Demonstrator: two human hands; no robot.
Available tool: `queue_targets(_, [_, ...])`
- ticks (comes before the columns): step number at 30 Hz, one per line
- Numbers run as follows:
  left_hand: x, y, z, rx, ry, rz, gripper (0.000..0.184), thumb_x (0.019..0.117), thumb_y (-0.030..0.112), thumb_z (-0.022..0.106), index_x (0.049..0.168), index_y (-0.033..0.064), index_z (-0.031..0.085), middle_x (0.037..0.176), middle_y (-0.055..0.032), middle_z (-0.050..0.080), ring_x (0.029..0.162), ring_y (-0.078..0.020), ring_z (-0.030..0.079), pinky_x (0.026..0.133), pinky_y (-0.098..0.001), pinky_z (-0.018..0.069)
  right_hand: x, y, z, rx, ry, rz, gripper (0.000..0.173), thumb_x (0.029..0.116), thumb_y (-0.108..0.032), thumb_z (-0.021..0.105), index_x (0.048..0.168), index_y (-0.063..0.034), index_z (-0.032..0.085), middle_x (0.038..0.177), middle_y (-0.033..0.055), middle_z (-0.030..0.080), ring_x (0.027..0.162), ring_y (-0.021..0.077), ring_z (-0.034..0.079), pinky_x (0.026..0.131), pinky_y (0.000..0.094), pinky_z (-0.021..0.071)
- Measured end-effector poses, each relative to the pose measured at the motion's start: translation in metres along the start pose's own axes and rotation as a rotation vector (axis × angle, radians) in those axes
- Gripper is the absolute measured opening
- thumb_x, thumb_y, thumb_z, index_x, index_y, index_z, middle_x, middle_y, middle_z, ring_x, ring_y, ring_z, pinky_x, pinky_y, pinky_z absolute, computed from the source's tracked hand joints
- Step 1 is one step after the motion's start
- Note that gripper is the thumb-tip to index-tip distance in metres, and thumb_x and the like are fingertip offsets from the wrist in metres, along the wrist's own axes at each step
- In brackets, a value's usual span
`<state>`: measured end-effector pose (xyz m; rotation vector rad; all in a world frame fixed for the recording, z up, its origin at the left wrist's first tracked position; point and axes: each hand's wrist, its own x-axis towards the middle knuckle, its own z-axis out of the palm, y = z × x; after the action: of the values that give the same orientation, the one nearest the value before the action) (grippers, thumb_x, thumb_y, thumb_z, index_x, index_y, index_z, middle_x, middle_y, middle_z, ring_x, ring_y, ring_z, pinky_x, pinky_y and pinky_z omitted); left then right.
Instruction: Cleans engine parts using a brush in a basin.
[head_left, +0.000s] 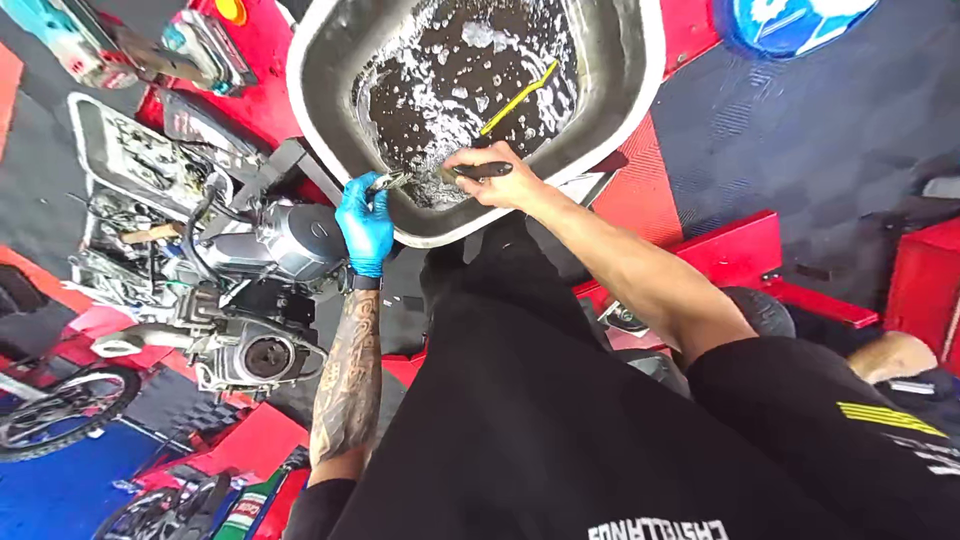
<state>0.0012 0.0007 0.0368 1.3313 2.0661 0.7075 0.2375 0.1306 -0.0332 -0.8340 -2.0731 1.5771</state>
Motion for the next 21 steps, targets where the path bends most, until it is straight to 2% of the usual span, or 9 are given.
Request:
queue_targets(2, [0.010,-0.009,0.007,0.005,0.010,0.012,0.024,0.0985,0.005,0.062,0.121,-0.0010,0.068,0.121,-0.0148,0.069,0.111,-0.0169,0.068,0.099,-0.0316,0.0562,0.010,-0.029,-0.003,0.078,0.143,-0.070,0.029,0.0956,-0.013,0.067,0.123,-0.0074,0.073,0.107,0.0054,0.076,0.093,0.0112,0.073,0.085,0.0352,0.0610])
queue_targets(4, [0.008,-0.014,0.013,0.004,0.003,-0.002,0.025,0.0981,0.006,0.063,0.121,-0.0016,0.068,0.120,-0.0151,0.070,0.109,-0.0171,0.069,0.098,-0.0318,0.0564,0.018,-0.058,0.005,0.198,0.185,-0.149,0.029,0.0955,-0.008,0.067,0.124,-0.0024,0.071,0.114,0.0076,0.076,0.101,0.0120,0.073,0.090,0.0345,0.0618])
queue_targets(6, [0.007,-0.005,0.014,-0.045,-0.013,-0.042,0.027,0.0986,0.005,0.063,0.124,-0.0014,0.065,0.121,-0.0149,0.069,0.111,-0.0183,0.068,0.099,-0.0339,0.0559,0.021,-0.051,0.012,0.213,0.141,-0.146,0.028,0.0950,-0.009,0.068,0.123,-0.0041,0.072,0.112,0.0061,0.076,0.098,0.0107,0.073,0.089,0.0336,0.0614])
queue_targets(8, [0.004,-0.010,0.020,-0.137,0.031,-0.096,0.029,0.0954,0.003,0.065,0.123,-0.0031,0.065,0.118,-0.0138,0.070,0.107,-0.0159,0.069,0.095,-0.0317,0.0578,0.018,-0.028,0.008,0.097,0.083,-0.064,0.028,0.0955,-0.014,0.067,0.123,-0.0096,0.072,0.107,0.0031,0.077,0.092,0.0093,0.073,0.086,0.0335,0.0608])
queue_targets(10, [-0.009,-0.005,0.016,-0.244,0.041,-0.201,0.033,0.0974,0.003,0.064,0.130,-0.0001,0.059,0.121,-0.0128,0.067,0.106,-0.0158,0.067,0.094,-0.0322,0.0570,0.022,-0.015,0.000,-0.011,0.063,0.011,0.029,0.0961,-0.017,0.065,0.124,-0.0122,0.072,0.106,0.0036,0.077,0.091,0.0120,0.073,0.084,0.0372,0.0600])
queue_targets(12, [-0.010,-0.004,0.018,-0.398,0.050,-0.311,0.036,0.0982,0.004,0.063,0.133,0.0002,0.055,0.121,-0.0125,0.066,0.104,-0.0181,0.068,0.094,-0.0366,0.0584,0.027,-0.024,-0.001,0.011,0.161,0.015,0.030,0.0971,-0.017,0.065,0.126,-0.0102,0.071,0.106,0.0044,0.076,0.092,0.0112,0.073,0.085,0.0353,0.0608])
queue_targets(14, [-0.006,-0.008,0.026,-0.607,0.093,-0.417,0.035,0.0956,0.000,0.063,0.129,-0.0049,0.051,0.113,-0.0157,0.066,0.099,-0.0252,0.071,0.090,-0.0452,0.0632,0.030,-0.048,0.014,0.122,0.227,-0.055,0.031,0.0963,-0.013,0.067,0.126,-0.0052,0.070,0.107,0.0061,0.076,0.092,0.0106,0.073,0.084,0.0329,0.0619])
queue_targets(18, [0.004,0.000,0.030,-0.771,0.112,-0.513,0.039,0.0906,-0.005,0.063,0.127,-0.0020,0.049,0.108,-0.0133,0.066,0.092,-0.0220,0.070,0.083,-0.0415,0.0629,0.022,-0.061,0.052,0.138,0.159,-0.121,0.029,0.0945,-0.009,0.066,0.123,-0.0033,0.071,0.104,0.0096,0.076,0.089,0.0159,0.074,0.082,0.0368,0.0623])
queue_targets(21, [0.008,-0.003,0.021,-0.799,0.199,-0.461,0.046,0.0871,-0.012,0.056,0.132,-0.0044,0.048,0.116,-0.0165,0.064,0.099,-0.0253,0.069,0.086,-0.0452,0.0622,0.004,-0.036,0.058,0.003,-0.015,0.032,0.029,0.0931,-0.018,0.064,0.120,-0.0128,0.073,0.095,0.0057,0.076,0.082,0.0174,0.072,0.076,0.0412,0.0600])
